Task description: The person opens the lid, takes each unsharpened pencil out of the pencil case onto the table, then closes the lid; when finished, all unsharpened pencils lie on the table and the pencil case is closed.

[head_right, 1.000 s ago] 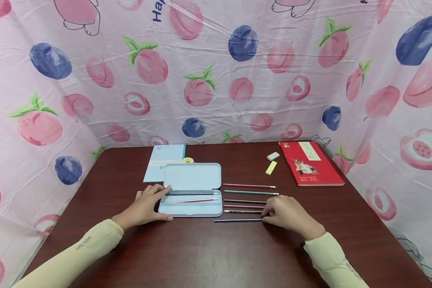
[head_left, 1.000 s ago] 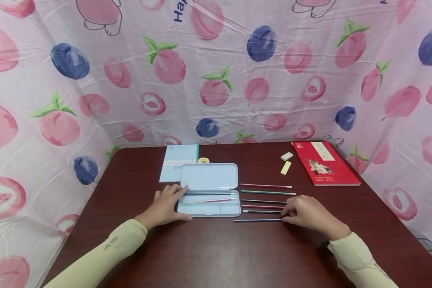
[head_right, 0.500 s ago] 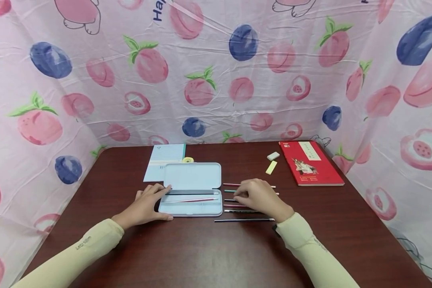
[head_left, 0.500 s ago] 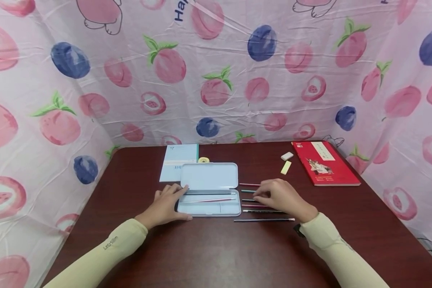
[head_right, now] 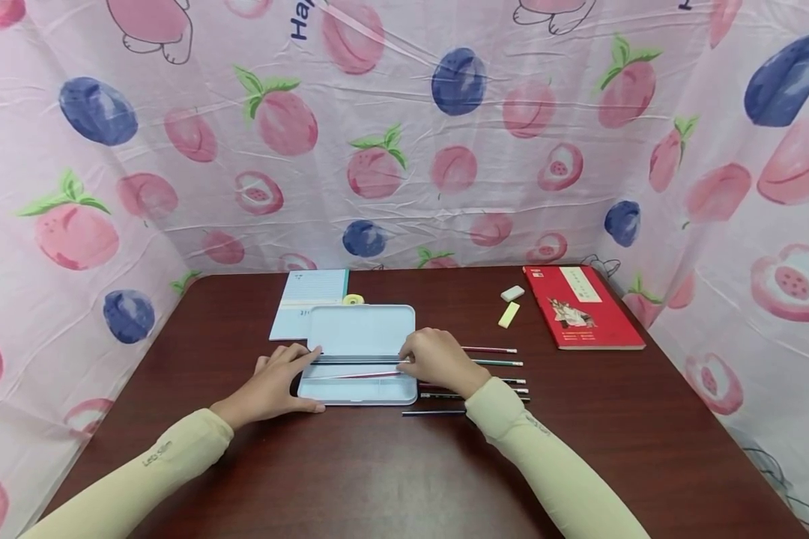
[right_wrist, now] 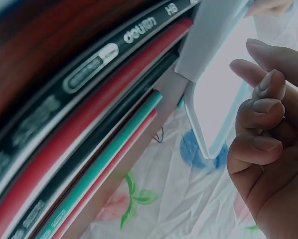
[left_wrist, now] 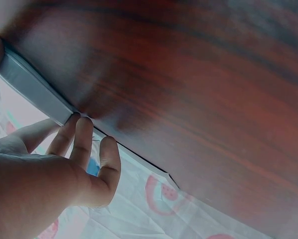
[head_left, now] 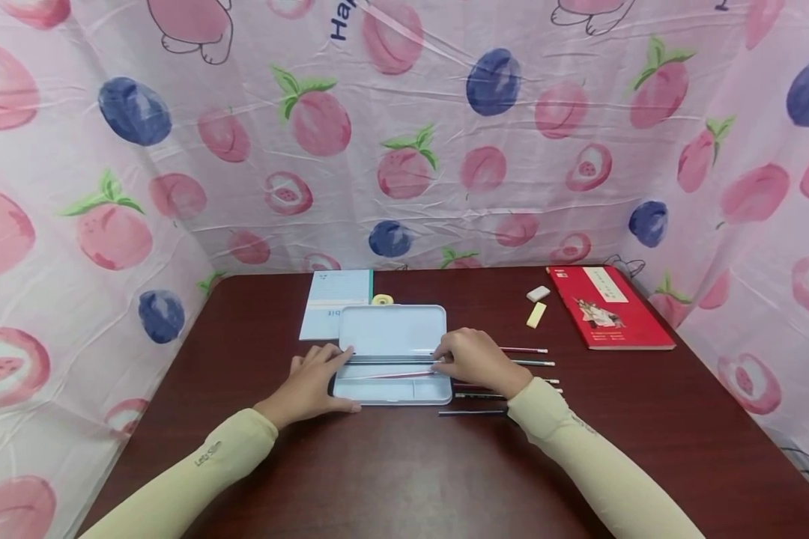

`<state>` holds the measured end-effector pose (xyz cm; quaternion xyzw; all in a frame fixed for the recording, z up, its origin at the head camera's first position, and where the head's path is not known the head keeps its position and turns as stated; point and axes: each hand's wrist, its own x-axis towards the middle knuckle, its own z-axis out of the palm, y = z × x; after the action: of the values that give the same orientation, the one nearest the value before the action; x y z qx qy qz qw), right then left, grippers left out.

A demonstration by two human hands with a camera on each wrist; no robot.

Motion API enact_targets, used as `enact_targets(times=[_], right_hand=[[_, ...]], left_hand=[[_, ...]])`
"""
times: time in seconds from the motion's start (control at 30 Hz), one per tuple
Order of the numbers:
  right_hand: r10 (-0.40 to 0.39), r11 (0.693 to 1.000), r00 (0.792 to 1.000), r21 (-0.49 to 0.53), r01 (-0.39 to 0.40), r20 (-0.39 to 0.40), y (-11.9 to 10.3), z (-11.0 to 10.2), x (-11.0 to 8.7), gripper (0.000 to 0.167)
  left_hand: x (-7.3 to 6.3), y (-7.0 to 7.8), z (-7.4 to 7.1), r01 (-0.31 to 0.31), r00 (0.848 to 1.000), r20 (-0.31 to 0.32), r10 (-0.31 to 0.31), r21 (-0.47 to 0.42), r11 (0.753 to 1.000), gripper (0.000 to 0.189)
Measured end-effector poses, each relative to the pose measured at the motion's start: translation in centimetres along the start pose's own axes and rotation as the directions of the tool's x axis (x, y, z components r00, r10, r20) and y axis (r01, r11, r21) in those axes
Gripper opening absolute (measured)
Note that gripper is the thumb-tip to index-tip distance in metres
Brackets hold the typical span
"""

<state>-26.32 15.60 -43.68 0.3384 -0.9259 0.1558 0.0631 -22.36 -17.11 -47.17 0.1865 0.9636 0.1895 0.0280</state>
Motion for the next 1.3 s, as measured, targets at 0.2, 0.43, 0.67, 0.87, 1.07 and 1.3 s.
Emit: enact_targets(times=[0.2,0.43,0.67,0.87,1.07,1.3], right_hand=[[0.048,0.999,0.996,0.008,-0.049,0.078,-0.2,0.7,1.0,0.009],[0.085,0.996,0.987,-0.006,-0.085,0.134,-0.1,1.2,1.6,0.015],[0.076,0.997,0.988,-0.018,-0.074,0.135,-0.1,1.3,1.7,0.015],[0.052,0.998,0.993,-0.038,-0.048,0.109,-0.4,1.5,1.9,0.012],[0.053,0.997,0.993,-0.066,-0.047,0.102,-0.6,1.6,2.2,0.011],[0.05,0.996,0.99,-0.081,-0.04,0.13,-0.6,1.8,2.4,0.007]], left_hand=[[0.0,-0.1,0.1,-0.002,1.0,0.002,0.002,-0.001,1.0,0.109],[0.1,-0.1,0.0,-0.002,1.0,0.0,0.002,-0.003,1.0,0.109],[0.1,-0.1,0.0,-0.001,1.0,0.004,0.001,0.002,1.0,0.109],[0.1,-0.1,-0.1,-0.003,1.0,0.002,0.003,0.007,1.0,0.11],[0.1,-0.1,-0.1,-0.001,1.0,0.006,0.001,0.004,1.0,0.11],[0.0,-0.1,-0.2,-0.004,1.0,0.006,0.004,0.002,1.0,0.11]])
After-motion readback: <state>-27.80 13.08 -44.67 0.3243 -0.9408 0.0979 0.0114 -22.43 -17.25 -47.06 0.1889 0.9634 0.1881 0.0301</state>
